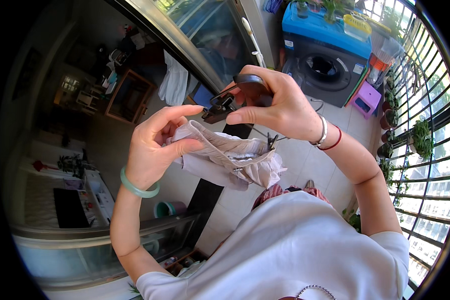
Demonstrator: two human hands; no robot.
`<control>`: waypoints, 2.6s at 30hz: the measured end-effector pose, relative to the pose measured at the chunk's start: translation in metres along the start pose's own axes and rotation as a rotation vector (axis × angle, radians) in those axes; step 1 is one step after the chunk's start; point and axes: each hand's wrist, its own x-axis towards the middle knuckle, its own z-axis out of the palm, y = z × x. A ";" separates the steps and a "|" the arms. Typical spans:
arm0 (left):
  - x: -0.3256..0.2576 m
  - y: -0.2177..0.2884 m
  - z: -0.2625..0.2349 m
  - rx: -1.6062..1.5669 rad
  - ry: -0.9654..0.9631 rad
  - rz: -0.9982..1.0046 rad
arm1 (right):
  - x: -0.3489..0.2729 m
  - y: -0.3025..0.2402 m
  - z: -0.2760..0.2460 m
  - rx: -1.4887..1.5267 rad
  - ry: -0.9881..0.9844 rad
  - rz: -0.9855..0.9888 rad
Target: The person removes various garments from a washing machine, shakes them out, and hangs them on hangers. They handle white shorts, beige shorts, a plaid shirt, and a pink patterned garment, placing each on a hanger and then on a drying rack.
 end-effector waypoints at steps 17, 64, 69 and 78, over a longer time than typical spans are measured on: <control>0.007 0.001 0.007 0.047 0.000 0.153 | -0.015 -0.002 0.000 0.066 0.056 -0.012; -0.084 -0.099 -0.137 -0.133 0.751 0.135 | 0.041 0.119 0.112 0.804 0.052 0.655; -0.106 -0.114 -0.163 -0.082 0.748 0.103 | 0.082 0.116 0.134 0.867 -0.319 0.716; -0.137 -0.131 -0.223 -0.919 0.448 0.215 | 0.154 0.092 0.176 0.690 -0.360 0.730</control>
